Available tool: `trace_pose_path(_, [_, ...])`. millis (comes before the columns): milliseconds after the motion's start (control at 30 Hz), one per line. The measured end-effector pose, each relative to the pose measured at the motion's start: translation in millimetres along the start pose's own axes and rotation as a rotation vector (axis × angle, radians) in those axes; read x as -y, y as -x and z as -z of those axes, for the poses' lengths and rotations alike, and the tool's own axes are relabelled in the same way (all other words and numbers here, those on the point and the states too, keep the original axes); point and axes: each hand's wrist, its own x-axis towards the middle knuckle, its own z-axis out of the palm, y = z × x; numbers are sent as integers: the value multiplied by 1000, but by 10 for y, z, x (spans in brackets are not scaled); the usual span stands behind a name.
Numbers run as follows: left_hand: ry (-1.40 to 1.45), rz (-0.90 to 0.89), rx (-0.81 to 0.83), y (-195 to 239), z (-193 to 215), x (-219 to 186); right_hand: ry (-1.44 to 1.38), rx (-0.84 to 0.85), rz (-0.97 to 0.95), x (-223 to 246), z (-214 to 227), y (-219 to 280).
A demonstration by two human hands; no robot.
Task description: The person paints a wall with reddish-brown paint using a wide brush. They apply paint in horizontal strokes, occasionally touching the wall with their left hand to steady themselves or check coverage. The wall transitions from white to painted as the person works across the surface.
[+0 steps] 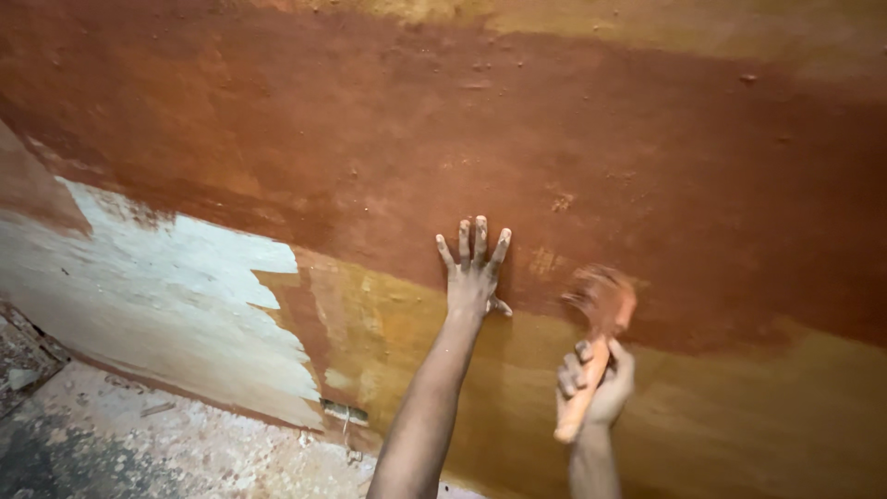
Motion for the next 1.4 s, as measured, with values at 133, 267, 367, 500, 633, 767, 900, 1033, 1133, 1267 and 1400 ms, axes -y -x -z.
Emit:
trace_pose_path(133, [4, 5, 24, 64, -70, -15, 101, -113, 42, -423, 2, -18])
trace_pose_path(267, [-113, 21, -158, 59, -110, -18, 11, 388, -482, -591, -1, -157])
trace_pose_path(367, [-321, 97, -462, 22, -90, -39, 140, 375, -583, -415, 65, -163])
trace_pose_path(500, [-17, 28, -50, 102, -18, -44, 263, -18, -164, -112, 111, -41])
trace_pose_path(633, [-11, 38, 1, 9, 88, -30, 217, -202, 90, -87, 46, 13])
trace_pose_path(767, [10, 31, -21, 72, -62, -33, 229, -57, -214, -375, 233, -117])
trace_pose_path(900, [-406, 117, -490, -5, -77, -40, 78, 683, -905, -208, 428, -415])
trace_pose_path(1033, [-138, 88, -61, 31, 89, -83, 369, 28, -525, 379, 619, -430])
trace_pose_path(1133, [-58, 85, 177, 66, 350, -146, 347, -201, 23, 829, 713, -237])
trace_pose_path(1267, [-85, 84, 140, 197, 689, -180, 328, -262, 228, 984, 740, -102])
trace_pose_path(1400, [-141, 124, 82, 324, 833, -277, 636, -213, -199, 869, 757, -104])
